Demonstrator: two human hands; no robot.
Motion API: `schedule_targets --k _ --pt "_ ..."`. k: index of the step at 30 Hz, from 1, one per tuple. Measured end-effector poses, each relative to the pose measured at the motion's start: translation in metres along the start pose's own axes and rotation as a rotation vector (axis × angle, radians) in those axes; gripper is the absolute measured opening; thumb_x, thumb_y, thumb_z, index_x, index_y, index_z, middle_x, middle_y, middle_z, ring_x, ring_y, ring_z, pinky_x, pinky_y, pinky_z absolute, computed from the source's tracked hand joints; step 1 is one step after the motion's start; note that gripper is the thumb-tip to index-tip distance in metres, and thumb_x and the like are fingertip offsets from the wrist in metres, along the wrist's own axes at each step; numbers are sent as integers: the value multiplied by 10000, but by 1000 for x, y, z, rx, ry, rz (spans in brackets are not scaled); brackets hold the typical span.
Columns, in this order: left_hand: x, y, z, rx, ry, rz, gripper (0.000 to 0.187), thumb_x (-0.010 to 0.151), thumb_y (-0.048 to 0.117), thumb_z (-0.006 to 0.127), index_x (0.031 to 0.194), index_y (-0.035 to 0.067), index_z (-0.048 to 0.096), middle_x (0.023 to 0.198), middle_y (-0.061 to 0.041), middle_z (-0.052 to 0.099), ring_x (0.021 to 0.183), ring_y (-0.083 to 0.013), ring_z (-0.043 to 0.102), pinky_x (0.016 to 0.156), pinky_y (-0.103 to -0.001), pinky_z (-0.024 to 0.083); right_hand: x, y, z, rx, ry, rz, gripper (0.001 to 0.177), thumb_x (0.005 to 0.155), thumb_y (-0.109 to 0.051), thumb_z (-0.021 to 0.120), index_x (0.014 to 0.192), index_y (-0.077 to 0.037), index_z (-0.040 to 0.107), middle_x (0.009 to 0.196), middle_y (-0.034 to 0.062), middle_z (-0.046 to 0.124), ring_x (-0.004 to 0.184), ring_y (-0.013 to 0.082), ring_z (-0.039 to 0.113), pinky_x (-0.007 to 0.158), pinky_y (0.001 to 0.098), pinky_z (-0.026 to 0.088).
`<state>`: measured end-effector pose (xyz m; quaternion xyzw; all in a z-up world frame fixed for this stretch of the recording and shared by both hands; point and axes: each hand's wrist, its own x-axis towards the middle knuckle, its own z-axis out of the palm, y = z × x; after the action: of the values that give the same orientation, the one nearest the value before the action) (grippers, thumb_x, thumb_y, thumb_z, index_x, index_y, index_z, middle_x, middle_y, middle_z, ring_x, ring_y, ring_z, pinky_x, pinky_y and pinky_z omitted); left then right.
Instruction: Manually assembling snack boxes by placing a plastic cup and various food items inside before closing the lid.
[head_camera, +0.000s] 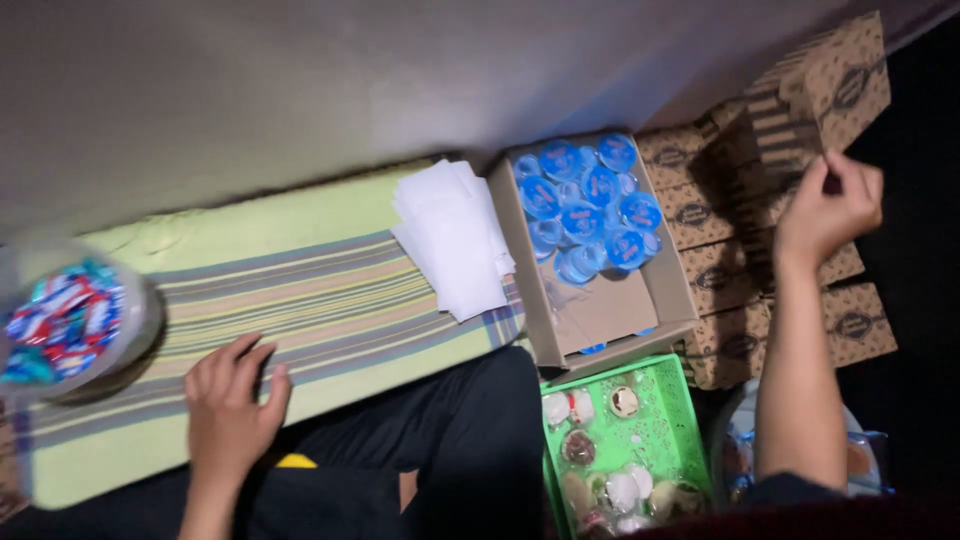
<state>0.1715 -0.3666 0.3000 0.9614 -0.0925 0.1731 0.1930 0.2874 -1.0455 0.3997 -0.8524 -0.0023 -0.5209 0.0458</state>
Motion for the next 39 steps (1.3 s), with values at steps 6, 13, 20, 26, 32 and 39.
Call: schedule_targets --k 6,13,20,26,32,39 --pt "-1 -3 0 -23 54 23 350 865 202 687 1186 64 679 1312 -84 630 1203 -299 569 1084 -432 397 -13 -128 -66 194 -21 29 99 968 213 762 1050 165 734 1034 251 704 891 345 629 825 421 532" --pt "-13 -25 19 -60 150 86 276 847 223 726 1121 194 717 1193 -43 686 1149 -288 637 994 -488 456 -86 -298 -83 393 5 154 195 860 152 858 863 -19 766 837 181 726 813 394 696 814 429 526" --pt "-17 24 -27 -779 -5 -238 350 998 203 616 1309 44 606 1259 -188 636 1148 -391 650 975 -473 537 -115 -477 -104 482 -170 189 186 786 59 798 883 -99 795 838 73 752 785 262 734 740 337 574" --pt "-11 30 -49 -1043 -196 -611 813 1034 498 506 1562 -60 242 1554 -352 309 1383 -486 453 1142 -548 425 -146 -543 -102 461 -307 130 240 747 -4 805 946 -134 776 854 28 720 818 228 737 715 320 593" --pt "4 10 -26 -1018 -128 -723 917 877 290 748 1568 1 218 1554 -291 308 1308 -503 519 1003 -567 557 -155 -560 -106 630 -555 46 201 779 -80 807 946 -186 776 895 1 761 888 223 754 786 317 593" --pt "18 -17 -13 -893 -21 -634 630 889 205 602 1489 27 521 1469 -255 511 1315 -473 539 1092 -522 480 -135 -493 -68 609 -334 262 135 879 -44 748 981 -132 740 936 46 720 935 271 725 848 369 575"
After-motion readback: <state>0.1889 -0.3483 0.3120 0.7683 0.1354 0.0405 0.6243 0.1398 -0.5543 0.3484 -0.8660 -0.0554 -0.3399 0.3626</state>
